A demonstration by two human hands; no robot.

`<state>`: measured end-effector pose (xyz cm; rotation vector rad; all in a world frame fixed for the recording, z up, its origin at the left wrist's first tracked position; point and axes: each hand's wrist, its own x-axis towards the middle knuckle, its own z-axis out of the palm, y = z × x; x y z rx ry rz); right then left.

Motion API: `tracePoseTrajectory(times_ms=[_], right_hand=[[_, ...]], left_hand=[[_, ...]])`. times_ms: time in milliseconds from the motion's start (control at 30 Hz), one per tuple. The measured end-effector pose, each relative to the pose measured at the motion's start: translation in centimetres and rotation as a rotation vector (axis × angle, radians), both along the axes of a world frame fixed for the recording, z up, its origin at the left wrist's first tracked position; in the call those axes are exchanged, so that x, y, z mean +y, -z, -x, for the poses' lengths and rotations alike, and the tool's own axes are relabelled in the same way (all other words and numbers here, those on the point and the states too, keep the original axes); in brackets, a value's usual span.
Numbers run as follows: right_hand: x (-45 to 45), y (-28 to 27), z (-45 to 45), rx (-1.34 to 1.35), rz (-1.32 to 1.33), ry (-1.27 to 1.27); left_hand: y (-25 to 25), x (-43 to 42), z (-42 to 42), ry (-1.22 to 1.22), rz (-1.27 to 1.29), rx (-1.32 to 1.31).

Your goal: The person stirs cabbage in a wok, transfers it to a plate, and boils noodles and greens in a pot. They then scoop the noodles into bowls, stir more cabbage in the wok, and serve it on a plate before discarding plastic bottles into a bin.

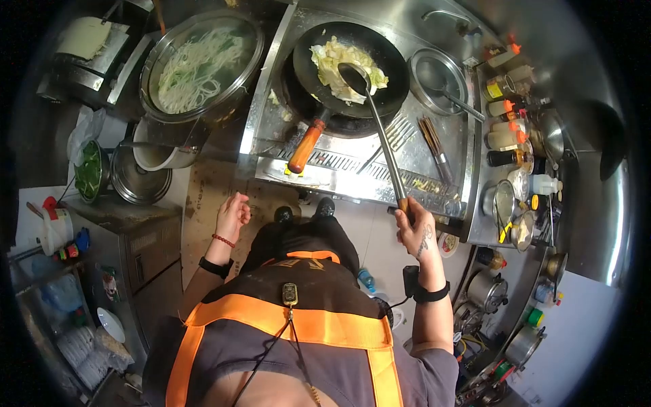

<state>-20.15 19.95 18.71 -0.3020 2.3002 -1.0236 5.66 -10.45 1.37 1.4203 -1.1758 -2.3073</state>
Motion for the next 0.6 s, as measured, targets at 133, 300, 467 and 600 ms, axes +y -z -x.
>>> tracePoseTrajectory(times_ms=[133,300,467,600], right_hand=[[-0.4,1.1,0.6,0.018,0.017,-0.018],[-3.0,4.0,2.0,0.032,0.053,-0.049],[-4.1,1.6,1.6,-0.064,0.080,0.051],[-0.8,1.6,2.0,0.281,-0.057,-0.029]], left_hand=[[0.6,-0.2,-0.5,0.028,-0.018,0.003],[1.4,-0.6,-0.1,0.064,-0.009,0.009],[0.5,-1.3,0.8,0.099,0.004,0.010],[2.2,-2.1,-1.1,0.037,-0.004,-0.049]])
